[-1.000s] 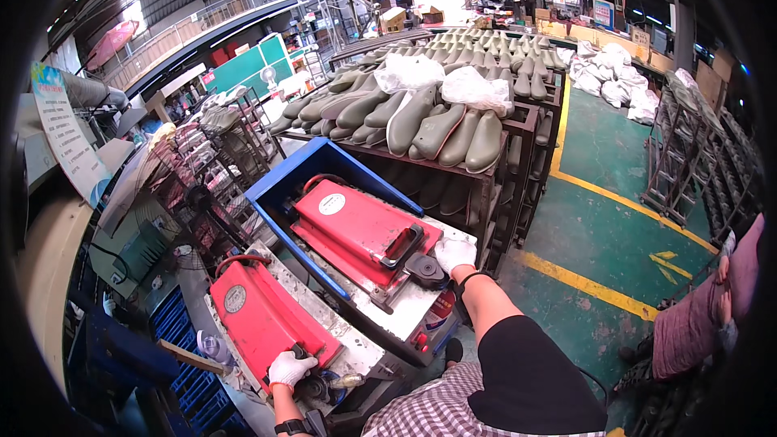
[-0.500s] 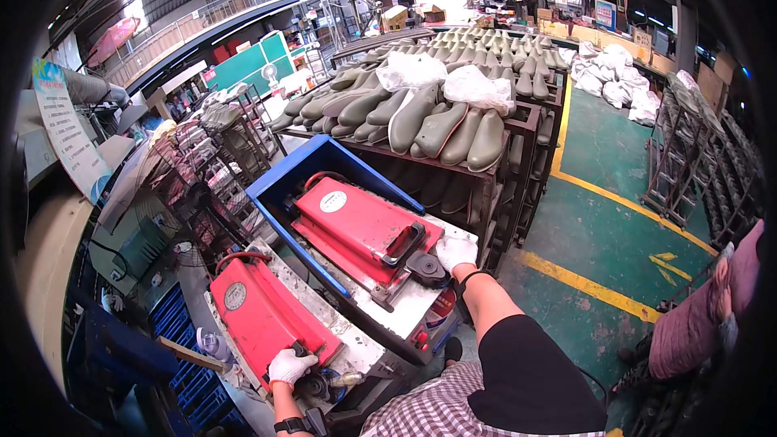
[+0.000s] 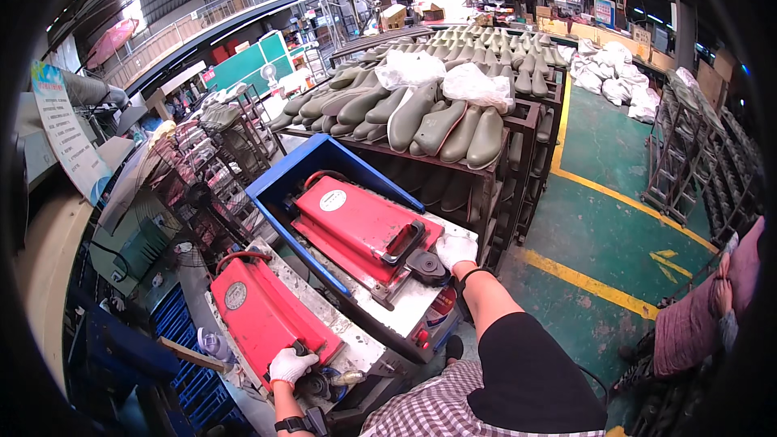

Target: Using a heat and pressure machine to attach soles to shoes in a manufacturing environment.

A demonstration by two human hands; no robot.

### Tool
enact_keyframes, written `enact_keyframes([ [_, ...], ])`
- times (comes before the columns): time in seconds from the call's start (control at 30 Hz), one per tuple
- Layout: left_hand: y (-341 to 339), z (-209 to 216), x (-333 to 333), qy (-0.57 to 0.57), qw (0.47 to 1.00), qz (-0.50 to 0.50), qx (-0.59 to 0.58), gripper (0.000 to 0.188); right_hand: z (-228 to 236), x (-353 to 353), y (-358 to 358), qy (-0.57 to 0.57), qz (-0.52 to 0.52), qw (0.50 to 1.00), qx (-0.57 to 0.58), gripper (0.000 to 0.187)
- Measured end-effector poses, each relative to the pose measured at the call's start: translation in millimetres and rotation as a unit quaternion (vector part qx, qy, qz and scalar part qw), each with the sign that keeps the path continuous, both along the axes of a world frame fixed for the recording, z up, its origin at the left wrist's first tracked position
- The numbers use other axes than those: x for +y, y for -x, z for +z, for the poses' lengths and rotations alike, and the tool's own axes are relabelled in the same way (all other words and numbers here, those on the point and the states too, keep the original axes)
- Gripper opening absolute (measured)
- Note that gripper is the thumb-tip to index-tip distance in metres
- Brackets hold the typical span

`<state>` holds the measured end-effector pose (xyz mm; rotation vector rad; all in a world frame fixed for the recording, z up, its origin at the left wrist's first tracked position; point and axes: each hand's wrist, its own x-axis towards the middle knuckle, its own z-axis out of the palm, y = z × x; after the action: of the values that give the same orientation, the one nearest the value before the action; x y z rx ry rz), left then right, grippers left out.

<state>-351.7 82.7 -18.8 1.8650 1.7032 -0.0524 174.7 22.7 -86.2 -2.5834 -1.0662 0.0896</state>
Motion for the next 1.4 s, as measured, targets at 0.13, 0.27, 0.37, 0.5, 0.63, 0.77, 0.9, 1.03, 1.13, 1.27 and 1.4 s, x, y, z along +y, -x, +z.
enact_keyframes([
  [0.13,0.8,-2.7,1.9,0.003,1.000,-0.001,0.000,0.033,0.1,0.4,0.2,-0.003,0.000,1.000,-0.002,0.050],
  [0.27,1.2,-3.5,1.8,0.010,1.000,0.002,-0.007,0.032,-0.3,1.1,-0.3,0.004,-0.004,1.000,-0.001,0.051],
  [0.37,1.2,-3.2,1.4,0.008,1.000,0.008,-0.020,0.032,-0.2,0.9,-0.6,0.002,0.000,1.000,0.000,0.051],
  [0.5,1.4,-4.9,2.7,0.010,1.000,0.001,-0.007,0.030,0.8,0.1,0.1,0.000,0.002,1.000,-0.007,0.051],
  [0.63,2.2,-7.6,4.3,0.016,1.000,0.006,-0.015,0.030,2.3,-0.1,0.9,-0.005,-0.001,1.000,-0.002,0.050],
  [0.77,3.1,-8.6,4.0,0.017,1.000,0.008,-0.018,0.038,1.6,0.1,0.5,-0.010,0.003,1.000,-0.001,0.050],
  [0.9,3.1,-8.4,3.4,0.012,1.000,0.008,-0.003,0.042,-1.2,1.0,-0.8,0.002,-0.005,1.000,0.002,0.050],
  [1.03,2.2,-7.1,2.6,0.015,1.000,0.013,-0.018,0.040,-2.1,1.2,-1.2,-0.009,0.001,1.000,-0.005,0.050],
  [1.13,1.1,-4.0,1.4,0.015,1.000,0.008,-0.013,0.040,0.1,0.1,-0.3,-0.007,0.009,1.000,-0.005,0.050],
  [1.27,-1.1,1.9,-0.5,0.014,1.000,0.007,-0.009,0.041,5.2,-1.6,1.0,0.006,0.013,1.000,0.010,0.050],
  [1.4,-1.5,3.0,-0.9,0.022,1.000,0.016,-0.014,0.041,8.5,-2.4,2.5,0.009,0.008,1.000,0.018,0.049],
])
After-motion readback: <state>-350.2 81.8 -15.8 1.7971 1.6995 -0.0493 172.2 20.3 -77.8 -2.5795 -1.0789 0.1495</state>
